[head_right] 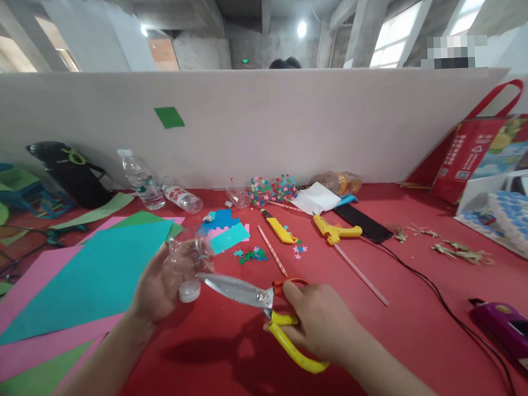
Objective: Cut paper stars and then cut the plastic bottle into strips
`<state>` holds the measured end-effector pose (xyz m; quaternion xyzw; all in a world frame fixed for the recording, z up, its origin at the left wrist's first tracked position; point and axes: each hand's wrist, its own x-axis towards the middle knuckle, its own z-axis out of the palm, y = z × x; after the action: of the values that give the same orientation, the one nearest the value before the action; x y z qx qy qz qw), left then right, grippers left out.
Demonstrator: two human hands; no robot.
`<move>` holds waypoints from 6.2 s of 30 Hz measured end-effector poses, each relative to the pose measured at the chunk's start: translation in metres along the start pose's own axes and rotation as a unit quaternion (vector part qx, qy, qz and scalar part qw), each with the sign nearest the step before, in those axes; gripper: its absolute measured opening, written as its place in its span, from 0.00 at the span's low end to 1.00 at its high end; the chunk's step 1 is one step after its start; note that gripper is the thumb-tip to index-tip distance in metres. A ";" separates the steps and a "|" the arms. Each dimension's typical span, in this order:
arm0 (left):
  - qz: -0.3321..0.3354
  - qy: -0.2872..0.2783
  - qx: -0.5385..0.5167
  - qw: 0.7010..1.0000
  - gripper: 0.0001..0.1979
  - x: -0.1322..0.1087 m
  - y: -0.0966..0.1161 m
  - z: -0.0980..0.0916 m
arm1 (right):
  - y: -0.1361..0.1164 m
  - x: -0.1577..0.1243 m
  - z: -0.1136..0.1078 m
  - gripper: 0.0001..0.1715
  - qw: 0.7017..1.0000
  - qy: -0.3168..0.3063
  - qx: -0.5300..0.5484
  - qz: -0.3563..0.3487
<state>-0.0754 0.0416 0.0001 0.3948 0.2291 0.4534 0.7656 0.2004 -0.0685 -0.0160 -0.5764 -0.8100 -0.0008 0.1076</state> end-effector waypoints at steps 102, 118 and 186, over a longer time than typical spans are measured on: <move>0.337 0.063 0.638 0.690 0.34 -0.010 -0.042 0.025 | 0.010 0.017 0.000 0.12 0.989 -0.015 -0.085 0.124; 0.237 0.021 0.465 0.853 0.31 -0.010 -0.044 0.019 | 0.018 0.017 0.001 0.13 0.990 -0.027 -0.019 0.134; -0.003 -0.012 0.185 0.983 0.24 0.000 -0.030 0.015 | 0.010 0.010 -0.016 0.24 0.992 -0.029 0.094 0.084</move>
<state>-0.0497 0.0279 -0.0154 0.5341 0.3014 0.3960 0.6835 0.2095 -0.0577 -0.0001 -0.6295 -0.7581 0.1005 0.1375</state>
